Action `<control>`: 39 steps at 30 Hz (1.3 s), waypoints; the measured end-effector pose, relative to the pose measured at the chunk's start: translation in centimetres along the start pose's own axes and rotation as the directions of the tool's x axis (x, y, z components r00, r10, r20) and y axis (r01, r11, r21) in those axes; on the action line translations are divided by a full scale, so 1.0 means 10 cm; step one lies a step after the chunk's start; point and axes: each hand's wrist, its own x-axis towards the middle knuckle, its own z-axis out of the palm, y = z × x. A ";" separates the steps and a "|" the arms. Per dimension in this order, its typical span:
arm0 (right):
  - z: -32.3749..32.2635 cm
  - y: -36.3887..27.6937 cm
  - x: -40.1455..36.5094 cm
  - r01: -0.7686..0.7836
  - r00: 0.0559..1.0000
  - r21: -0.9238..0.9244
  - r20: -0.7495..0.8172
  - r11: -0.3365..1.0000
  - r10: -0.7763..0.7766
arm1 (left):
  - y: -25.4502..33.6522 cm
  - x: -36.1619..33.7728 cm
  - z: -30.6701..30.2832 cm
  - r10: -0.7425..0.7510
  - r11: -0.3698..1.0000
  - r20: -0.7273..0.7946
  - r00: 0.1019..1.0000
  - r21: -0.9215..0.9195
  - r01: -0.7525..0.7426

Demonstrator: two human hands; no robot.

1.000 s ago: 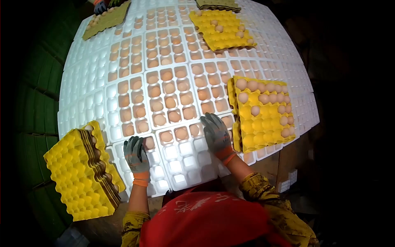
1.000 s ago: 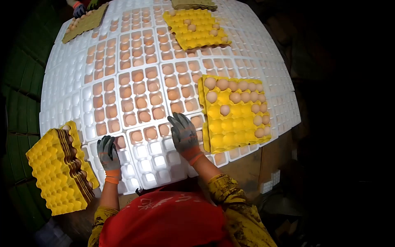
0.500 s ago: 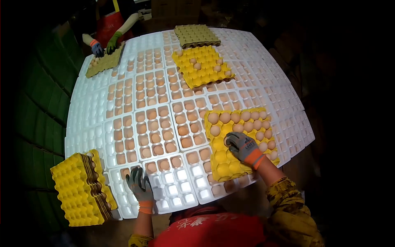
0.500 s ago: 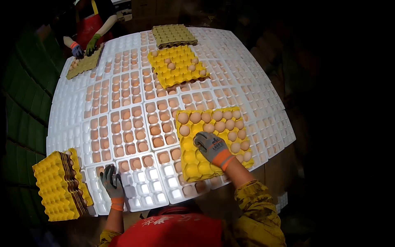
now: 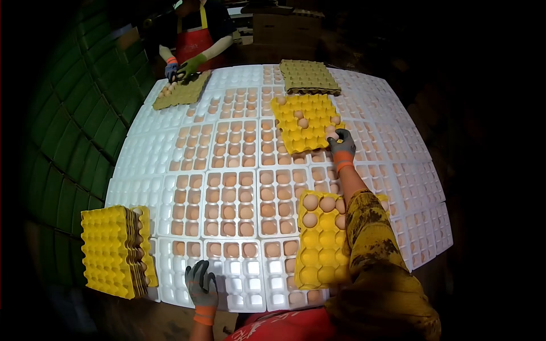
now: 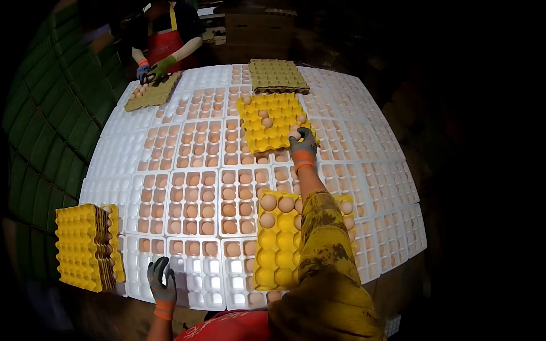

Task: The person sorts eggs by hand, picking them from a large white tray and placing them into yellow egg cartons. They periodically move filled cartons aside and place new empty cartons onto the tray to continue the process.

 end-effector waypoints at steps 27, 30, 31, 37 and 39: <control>-2.64 -0.54 -1.72 -0.221 0.888 0.313 0.457 0.924 0.058 | 1.84 1.40 1.52 0.097 0.652 0.472 0.876 -0.695 0.302; -2.72 -0.67 -1.57 -0.161 0.772 0.076 0.631 0.984 0.077 | 1.61 1.60 1.59 0.022 0.170 0.567 0.823 -0.814 0.556; -2.66 -0.67 -1.53 -0.014 0.726 -0.077 0.685 0.997 0.063 | 1.77 1.72 1.57 -0.038 0.370 0.624 0.781 -0.717 0.591; -2.39 -0.62 -1.63 0.302 0.742 -0.421 0.667 0.855 0.066 | 2.16 1.93 1.77 0.336 0.865 0.643 0.689 0.078 -0.495; -2.62 -0.52 -1.64 -0.067 0.812 -0.006 0.580 0.998 0.058 | 2.04 1.96 1.74 0.312 0.949 0.560 0.768 -0.221 -0.225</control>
